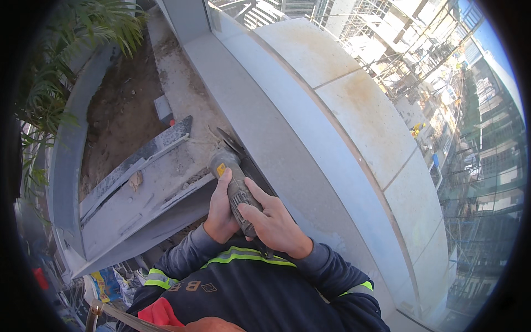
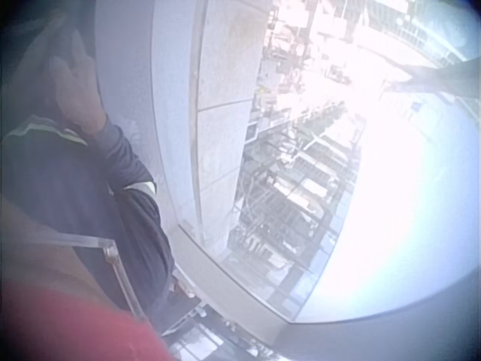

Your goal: The person uses an angle grinder to smooth a concrete ledge on a balcony. The person holds the tool with both hands and moves it along the edge, generating dust.

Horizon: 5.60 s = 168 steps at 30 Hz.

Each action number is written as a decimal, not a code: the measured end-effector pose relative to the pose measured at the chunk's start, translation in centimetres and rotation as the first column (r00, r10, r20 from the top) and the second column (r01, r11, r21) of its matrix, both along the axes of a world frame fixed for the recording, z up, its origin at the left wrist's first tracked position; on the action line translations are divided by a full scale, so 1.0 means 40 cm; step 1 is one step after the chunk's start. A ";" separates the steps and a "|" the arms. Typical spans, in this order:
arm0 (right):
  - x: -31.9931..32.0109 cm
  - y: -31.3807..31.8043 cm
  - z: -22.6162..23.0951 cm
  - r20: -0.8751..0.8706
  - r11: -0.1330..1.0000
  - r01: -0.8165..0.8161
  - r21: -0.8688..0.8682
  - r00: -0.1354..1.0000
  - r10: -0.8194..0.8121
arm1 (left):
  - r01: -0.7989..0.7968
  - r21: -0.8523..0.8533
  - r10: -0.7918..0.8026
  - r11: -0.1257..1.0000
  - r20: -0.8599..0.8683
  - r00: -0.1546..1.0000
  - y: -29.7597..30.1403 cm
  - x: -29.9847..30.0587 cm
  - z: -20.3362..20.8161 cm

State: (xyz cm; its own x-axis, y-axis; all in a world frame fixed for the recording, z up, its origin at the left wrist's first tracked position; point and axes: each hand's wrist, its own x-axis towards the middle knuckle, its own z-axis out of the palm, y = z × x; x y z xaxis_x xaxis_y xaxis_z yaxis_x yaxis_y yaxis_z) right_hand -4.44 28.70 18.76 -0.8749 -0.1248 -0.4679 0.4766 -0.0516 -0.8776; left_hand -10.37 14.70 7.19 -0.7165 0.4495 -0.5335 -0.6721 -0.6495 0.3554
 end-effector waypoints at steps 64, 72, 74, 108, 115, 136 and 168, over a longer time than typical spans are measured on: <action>0.031 -0.038 -0.074 -0.009 0.991 0.089 -0.097 0.996 -0.090 | -0.030 -0.175 0.014 0.984 -0.089 0.996 -0.027 -0.002 0.008; 0.029 -0.026 -0.072 -0.006 0.989 0.077 -0.128 0.997 -0.078 | -0.042 -0.197 0.022 0.979 -0.102 0.995 -0.019 -0.002 0.015; 0.030 -0.025 -0.073 -0.008 0.988 0.081 -0.129 0.997 -0.082 | -0.044 -0.171 0.027 0.984 -0.103 0.994 -0.019 -0.001 0.007; 0.048 -0.020 -0.100 0.031 0.984 0.083 -0.159 0.996 -0.080 | -0.035 -0.237 0.006 0.971 -0.122 0.993 -0.022 0.005 0.013; 0.046 -0.023 -0.096 0.040 0.980 0.101 -0.173 0.995 -0.096 | -0.011 -0.260 -0.026 0.966 -0.137 0.990 -0.023 0.001 0.017; 0.052 -0.036 -0.108 -0.062 0.981 0.095 -0.167 0.992 -0.106 | -0.055 -0.209 0.019 0.976 -0.171 0.985 -0.029 0.007 0.007; 0.059 -0.026 -0.098 -0.081 0.991 0.079 -0.105 0.993 -0.087 | -0.073 -0.176 0.042 0.982 -0.176 0.983 -0.015 0.018 0.005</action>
State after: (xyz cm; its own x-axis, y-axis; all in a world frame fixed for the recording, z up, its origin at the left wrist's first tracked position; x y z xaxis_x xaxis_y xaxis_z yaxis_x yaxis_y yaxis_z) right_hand -2.08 27.67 14.85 -0.9203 -0.0932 -0.3800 0.3909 -0.1788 -0.9029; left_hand -9.67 14.12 7.40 -0.8259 0.3125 -0.4693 -0.5547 -0.5996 0.5769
